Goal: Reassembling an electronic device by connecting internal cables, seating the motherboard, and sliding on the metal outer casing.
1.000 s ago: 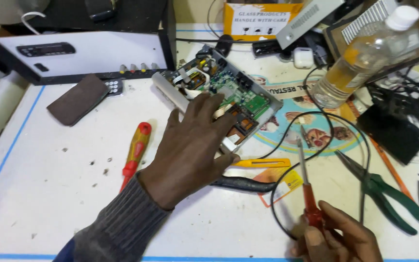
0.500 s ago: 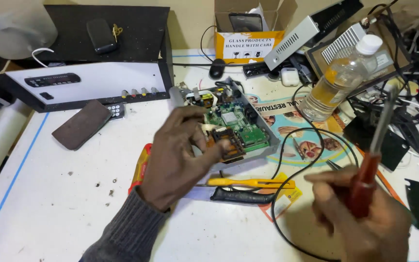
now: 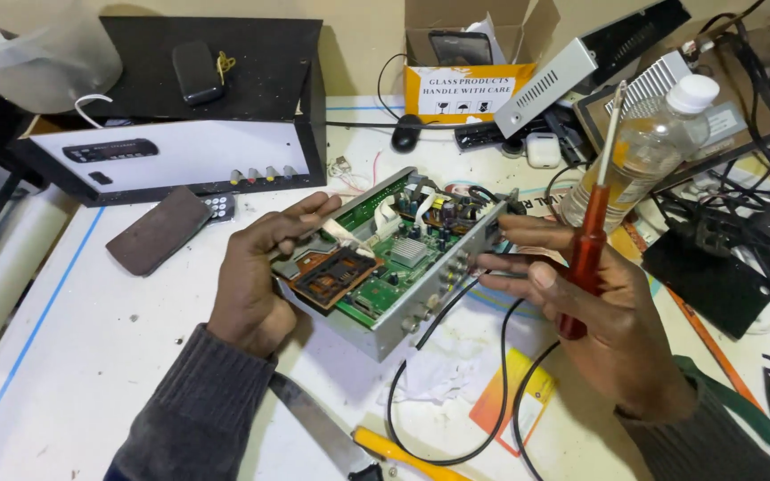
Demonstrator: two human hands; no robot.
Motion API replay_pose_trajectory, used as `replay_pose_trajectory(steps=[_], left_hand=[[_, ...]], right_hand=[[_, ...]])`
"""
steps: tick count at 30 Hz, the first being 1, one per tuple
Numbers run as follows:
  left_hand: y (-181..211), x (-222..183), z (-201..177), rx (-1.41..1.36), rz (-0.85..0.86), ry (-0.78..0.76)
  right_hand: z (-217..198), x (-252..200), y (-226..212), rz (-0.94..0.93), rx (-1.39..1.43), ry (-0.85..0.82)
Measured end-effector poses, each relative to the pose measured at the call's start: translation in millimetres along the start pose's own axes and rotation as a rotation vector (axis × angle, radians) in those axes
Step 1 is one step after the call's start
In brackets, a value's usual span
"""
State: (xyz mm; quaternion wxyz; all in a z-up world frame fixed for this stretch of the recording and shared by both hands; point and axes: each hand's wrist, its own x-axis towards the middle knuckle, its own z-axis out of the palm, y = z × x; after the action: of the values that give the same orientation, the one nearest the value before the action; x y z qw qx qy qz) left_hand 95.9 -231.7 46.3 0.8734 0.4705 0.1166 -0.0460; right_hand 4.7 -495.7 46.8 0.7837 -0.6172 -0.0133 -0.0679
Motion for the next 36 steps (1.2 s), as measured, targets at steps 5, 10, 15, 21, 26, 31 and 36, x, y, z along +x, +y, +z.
replay_pose_trajectory(steps=[5, 10, 15, 21, 26, 31, 36], left_hand=[[6, -11, 9, -0.185, -0.147, -0.01], [5, -24, 20, -0.172, -0.157, -0.023], [2, -23, 17, -0.174, -0.215, -0.101], [1, -23, 18, -0.214, -0.151, -0.087], [12, -33, 37, -0.133, -0.125, 0.146], [-5, -12, 9, -0.147, 0.123, 0.034], [-15, -10, 9, 0.174, 0.355, 0.048]], right_hand=[[-5, -10, 6, -0.237, 0.051, -0.039], [-8, -18, 11, -0.317, 0.262, -0.165], [-6, -23, 4, -0.371, 0.269, -0.2], [-7, -21, 5, -0.357, 0.19, -0.17], [-9, -12, 1, -0.289, 0.036, -0.17], [-2, -8, 1, -0.177, -0.172, -0.252], [-8, -7, 11, -0.13, -0.341, -0.156]])
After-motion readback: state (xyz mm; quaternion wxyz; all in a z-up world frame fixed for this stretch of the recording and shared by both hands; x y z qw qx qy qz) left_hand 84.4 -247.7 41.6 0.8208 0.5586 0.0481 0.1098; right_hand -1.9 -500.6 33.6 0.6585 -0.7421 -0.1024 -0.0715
